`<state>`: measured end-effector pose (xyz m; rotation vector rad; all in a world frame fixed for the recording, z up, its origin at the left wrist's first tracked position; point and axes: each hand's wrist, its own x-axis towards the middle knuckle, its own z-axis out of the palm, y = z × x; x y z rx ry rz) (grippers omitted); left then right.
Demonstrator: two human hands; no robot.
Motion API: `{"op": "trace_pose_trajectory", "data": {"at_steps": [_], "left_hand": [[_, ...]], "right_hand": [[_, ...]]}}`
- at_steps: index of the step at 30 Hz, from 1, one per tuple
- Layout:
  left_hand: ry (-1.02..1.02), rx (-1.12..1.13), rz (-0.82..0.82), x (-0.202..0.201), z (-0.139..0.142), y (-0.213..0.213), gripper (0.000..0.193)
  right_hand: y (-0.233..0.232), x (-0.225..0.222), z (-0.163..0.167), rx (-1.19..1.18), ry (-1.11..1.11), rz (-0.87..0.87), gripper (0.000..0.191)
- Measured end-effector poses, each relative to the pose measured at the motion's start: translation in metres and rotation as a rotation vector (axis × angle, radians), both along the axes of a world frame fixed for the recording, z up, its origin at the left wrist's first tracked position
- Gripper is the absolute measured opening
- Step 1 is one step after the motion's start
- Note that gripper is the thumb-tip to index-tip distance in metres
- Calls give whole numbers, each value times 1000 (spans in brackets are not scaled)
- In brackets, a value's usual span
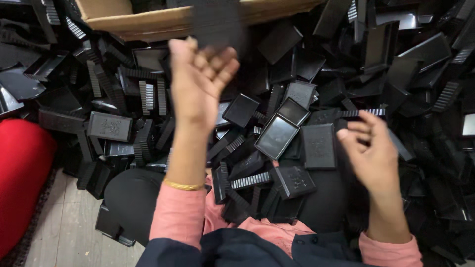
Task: The person sits on the floor and repeatedly picks up two black plastic parts, snaps them together to form a small box, and places the assembled unit into a cardboard box. The process is repeated continuously with components from a large pile on the floor.
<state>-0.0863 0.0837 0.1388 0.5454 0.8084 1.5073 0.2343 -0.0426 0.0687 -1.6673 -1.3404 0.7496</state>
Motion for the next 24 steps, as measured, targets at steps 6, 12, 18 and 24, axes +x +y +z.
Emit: {"op": "trace_pose_trajectory", "data": {"at_steps": [6,12,18,24], "left_hand": [[552,379,-365,51,-48,-49,33],[615,236,-309,101,-110,-119,52],[-43,5,-304,26,-111,-106,54],[-433,-17,-186,-18,-101,-114,43]], "right_hand": [[-21,-36,-22,-88,-4,-7,55],[-35,-67,-22,-117,573,280,37],[-2,-60,-29,-428,-251,-39,34],[21,-49,-78,-394,63,21,29]]}}
